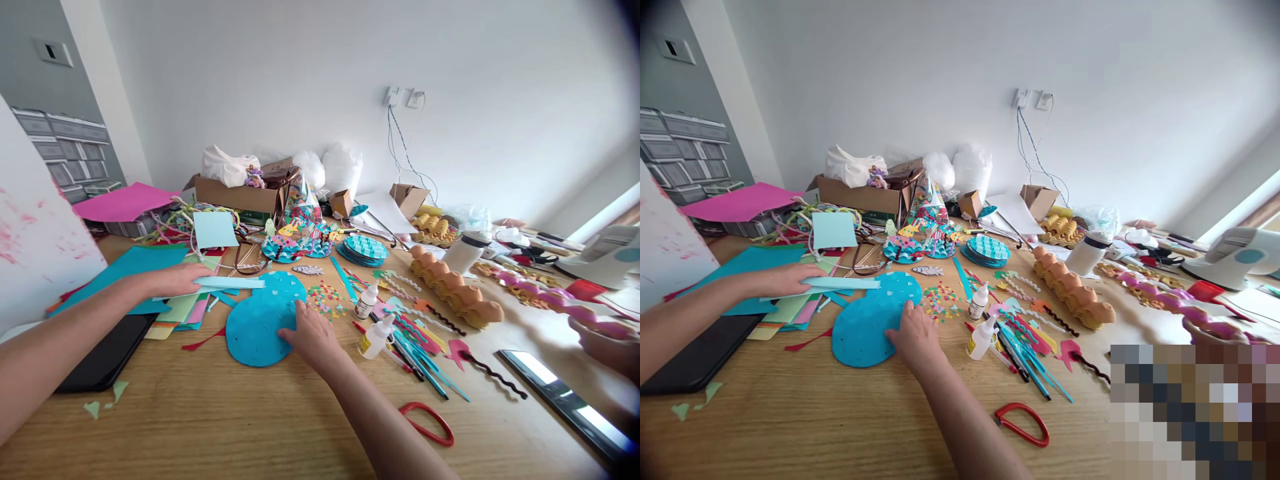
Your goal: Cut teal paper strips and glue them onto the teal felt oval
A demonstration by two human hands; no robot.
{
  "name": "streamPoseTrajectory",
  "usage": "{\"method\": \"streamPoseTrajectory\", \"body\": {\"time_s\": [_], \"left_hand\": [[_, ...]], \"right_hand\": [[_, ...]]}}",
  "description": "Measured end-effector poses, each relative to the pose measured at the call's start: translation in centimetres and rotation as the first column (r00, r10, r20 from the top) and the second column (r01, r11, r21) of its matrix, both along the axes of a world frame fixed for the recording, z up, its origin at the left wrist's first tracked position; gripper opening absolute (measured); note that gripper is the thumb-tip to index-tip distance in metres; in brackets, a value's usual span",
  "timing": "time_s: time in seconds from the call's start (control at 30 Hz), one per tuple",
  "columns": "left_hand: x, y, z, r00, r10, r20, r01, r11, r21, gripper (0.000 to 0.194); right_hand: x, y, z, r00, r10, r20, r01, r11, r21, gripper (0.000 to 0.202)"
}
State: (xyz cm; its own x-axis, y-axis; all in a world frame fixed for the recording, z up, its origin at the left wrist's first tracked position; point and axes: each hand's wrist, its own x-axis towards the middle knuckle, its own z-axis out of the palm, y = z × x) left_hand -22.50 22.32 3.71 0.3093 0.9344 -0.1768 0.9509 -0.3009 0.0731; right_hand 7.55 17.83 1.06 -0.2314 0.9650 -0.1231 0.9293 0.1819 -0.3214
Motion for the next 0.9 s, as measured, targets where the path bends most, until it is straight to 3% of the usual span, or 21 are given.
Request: {"method": "streamPoseTrajectory", "body": {"time_s": [0.17, 0.37, 0.47, 0.67, 0.9], "left_hand": [[0.5, 0.0, 0.2, 0.998, -0.061, -0.005, 0.061, 0.998, 0.008, 0.040], [2.2, -0.2, 1.0, 1.000, -0.022, 0.003, 0.022, 0.999, 0.031, 0.043], [2.3, -0.3, 1.2, 1.000, 0.012, -0.001, -0.012, 1.000, 0.022, 0.044], [1.9, -0.2, 1.2, 0.999, 0.051, 0.006, -0.051, 0.999, -0.004, 0.045], [1.5, -0.5, 1.3, 0.998, 0.066, 0.016, -0.065, 0.997, -0.031, 0.043]], "right_hand": [[-0.1, 0.8, -0.5, 0.999, -0.021, -0.029, 0.019, 0.999, -0.041, 0.054], [0.5, 1.5, -0.9, 0.987, -0.070, -0.148, 0.056, 0.994, -0.096, 0.051], [0.7, 1.6, -1.2, 0.967, -0.093, -0.239, 0.066, 0.991, -0.119, 0.040], [1.1, 0.7, -1.7, 0.867, -0.139, -0.479, 0.010, 0.965, -0.262, 0.020], [2.8, -0.9, 0.0, 0.752, -0.168, -0.638, -0.115, 0.919, -0.378, 0.016]]}}
